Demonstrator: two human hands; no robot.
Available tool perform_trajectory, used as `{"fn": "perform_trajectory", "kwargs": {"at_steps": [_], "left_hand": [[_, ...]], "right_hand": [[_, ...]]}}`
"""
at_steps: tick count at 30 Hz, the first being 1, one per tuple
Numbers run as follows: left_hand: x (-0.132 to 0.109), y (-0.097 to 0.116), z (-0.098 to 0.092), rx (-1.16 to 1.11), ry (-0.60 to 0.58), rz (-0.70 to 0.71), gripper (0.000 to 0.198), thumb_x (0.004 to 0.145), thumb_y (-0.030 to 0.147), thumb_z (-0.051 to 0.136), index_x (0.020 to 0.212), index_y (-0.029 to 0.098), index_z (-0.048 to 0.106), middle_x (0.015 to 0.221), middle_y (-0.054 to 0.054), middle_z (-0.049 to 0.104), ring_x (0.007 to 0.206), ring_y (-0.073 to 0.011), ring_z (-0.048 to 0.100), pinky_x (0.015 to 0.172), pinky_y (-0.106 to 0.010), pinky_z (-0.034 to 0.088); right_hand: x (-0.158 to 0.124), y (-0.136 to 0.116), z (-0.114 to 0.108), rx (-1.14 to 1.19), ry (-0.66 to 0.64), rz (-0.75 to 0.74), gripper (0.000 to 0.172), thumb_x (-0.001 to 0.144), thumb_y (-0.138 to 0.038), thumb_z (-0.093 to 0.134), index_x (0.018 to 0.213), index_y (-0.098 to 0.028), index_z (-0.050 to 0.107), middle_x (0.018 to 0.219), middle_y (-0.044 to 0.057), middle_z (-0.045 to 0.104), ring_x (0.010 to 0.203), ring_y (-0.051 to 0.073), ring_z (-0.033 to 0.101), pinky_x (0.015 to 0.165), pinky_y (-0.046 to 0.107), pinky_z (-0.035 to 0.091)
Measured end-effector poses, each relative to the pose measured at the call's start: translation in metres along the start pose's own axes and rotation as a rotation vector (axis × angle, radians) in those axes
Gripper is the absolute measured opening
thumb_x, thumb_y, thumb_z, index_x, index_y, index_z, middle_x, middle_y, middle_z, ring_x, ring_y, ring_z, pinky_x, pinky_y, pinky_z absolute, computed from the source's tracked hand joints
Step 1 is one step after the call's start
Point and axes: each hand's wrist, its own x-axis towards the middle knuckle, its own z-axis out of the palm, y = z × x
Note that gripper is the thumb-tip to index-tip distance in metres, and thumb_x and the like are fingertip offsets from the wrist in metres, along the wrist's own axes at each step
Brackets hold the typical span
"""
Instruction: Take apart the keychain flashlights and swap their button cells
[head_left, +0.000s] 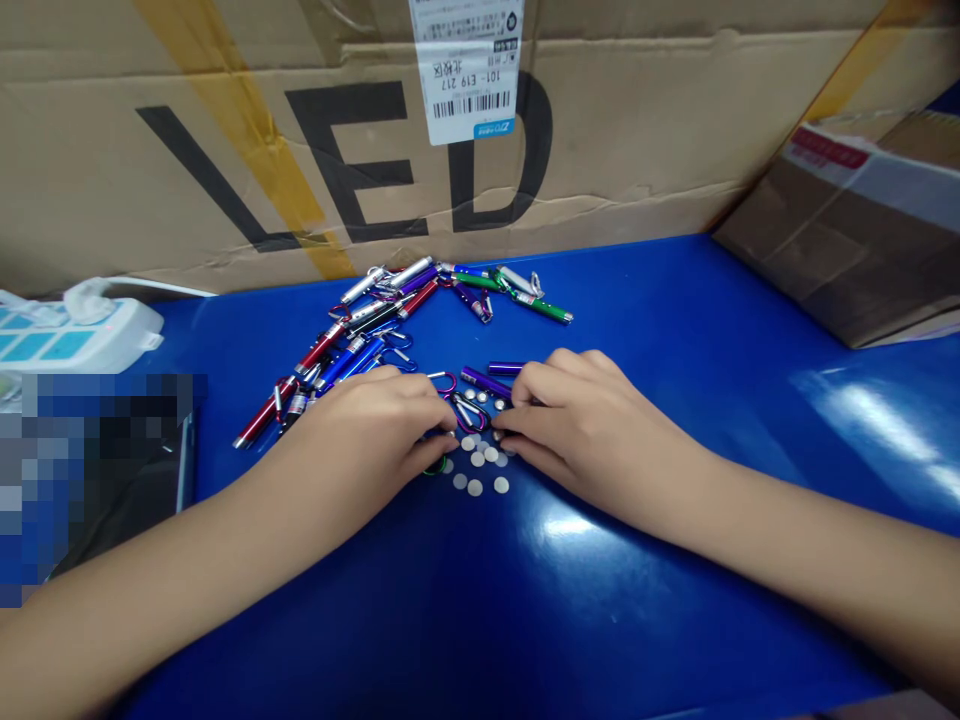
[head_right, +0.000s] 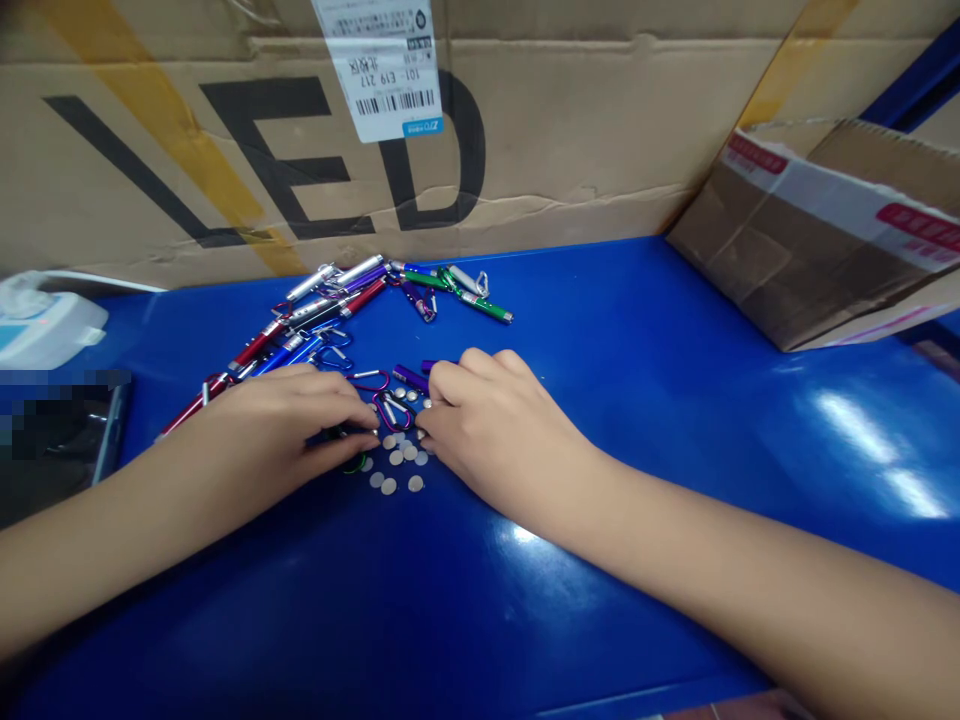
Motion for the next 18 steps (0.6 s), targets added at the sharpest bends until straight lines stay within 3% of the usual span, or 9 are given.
{"fn": "perform_trajectory", "kwargs": {"at_steps": [5, 18], "left_hand": [[0.001, 0.003, 0.0, 0.047, -0.012, 0.006, 0.015, 0.087, 0.026, 0.056, 0.082, 0.023, 0.069, 0.078, -0.001, 0.068, 0.078, -0.0172, 0.06, 0.076, -0.03, 0.045], [0.005, 0.008, -0.005, 0.002, -0.081, 0.001, 0.018, 0.086, 0.019, 0.055, 0.08, 0.022, 0.072, 0.08, 0.0, 0.069, 0.074, -0.0149, 0.061, 0.068, -0.026, 0.046]], "right_hand": [[0.001, -0.001, -0.001, 0.033, -0.026, 0.014, 0.024, 0.093, -0.027, 0.05, 0.081, -0.021, 0.07, 0.087, 0.005, 0.058, 0.081, 0.018, 0.046, 0.067, 0.032, 0.024], [-0.009, 0.002, -0.002, -0.043, 0.06, -0.073, 0.023, 0.09, -0.017, 0.052, 0.072, -0.021, 0.065, 0.081, 0.004, 0.056, 0.077, 0.017, 0.041, 0.066, 0.032, 0.022]]}}
